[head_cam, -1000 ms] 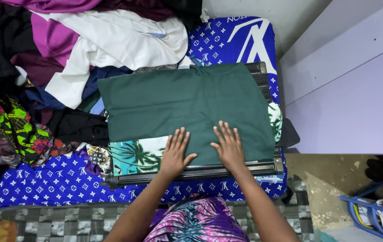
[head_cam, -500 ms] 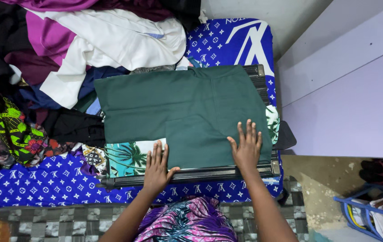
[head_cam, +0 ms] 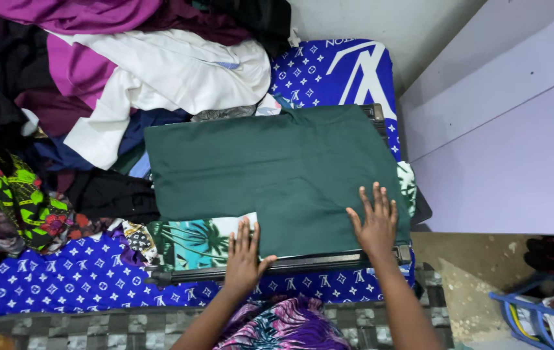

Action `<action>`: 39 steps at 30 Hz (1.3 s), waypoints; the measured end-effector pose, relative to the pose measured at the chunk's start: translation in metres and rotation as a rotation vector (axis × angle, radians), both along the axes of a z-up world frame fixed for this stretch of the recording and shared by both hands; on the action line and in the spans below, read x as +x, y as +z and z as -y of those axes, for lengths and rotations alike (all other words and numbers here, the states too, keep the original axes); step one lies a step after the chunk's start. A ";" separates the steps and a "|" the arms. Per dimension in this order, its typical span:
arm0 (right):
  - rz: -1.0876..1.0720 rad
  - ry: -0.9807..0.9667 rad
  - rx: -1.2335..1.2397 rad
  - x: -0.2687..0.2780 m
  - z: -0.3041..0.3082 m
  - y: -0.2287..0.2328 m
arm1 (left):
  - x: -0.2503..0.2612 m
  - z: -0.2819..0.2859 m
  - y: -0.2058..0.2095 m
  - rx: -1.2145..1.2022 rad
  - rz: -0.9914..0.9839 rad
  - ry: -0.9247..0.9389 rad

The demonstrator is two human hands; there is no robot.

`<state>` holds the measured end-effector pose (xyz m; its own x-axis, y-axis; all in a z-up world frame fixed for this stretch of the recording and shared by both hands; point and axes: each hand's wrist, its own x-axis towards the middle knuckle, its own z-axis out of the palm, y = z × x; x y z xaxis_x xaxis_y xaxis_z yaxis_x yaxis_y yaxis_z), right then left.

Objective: The person picks up various articles of clothing from a pile on a bed, folds each item by hand, and places them into a black suitcase, eventually folding and holding a white shirt with a green collar.

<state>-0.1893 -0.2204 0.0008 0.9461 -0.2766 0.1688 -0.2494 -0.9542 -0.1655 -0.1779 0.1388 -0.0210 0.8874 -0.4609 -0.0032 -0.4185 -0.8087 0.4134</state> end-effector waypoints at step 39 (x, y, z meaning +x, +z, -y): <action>0.142 -0.057 1.245 0.270 0.126 0.006 | 0.355 -0.020 0.006 0.106 0.180 -0.055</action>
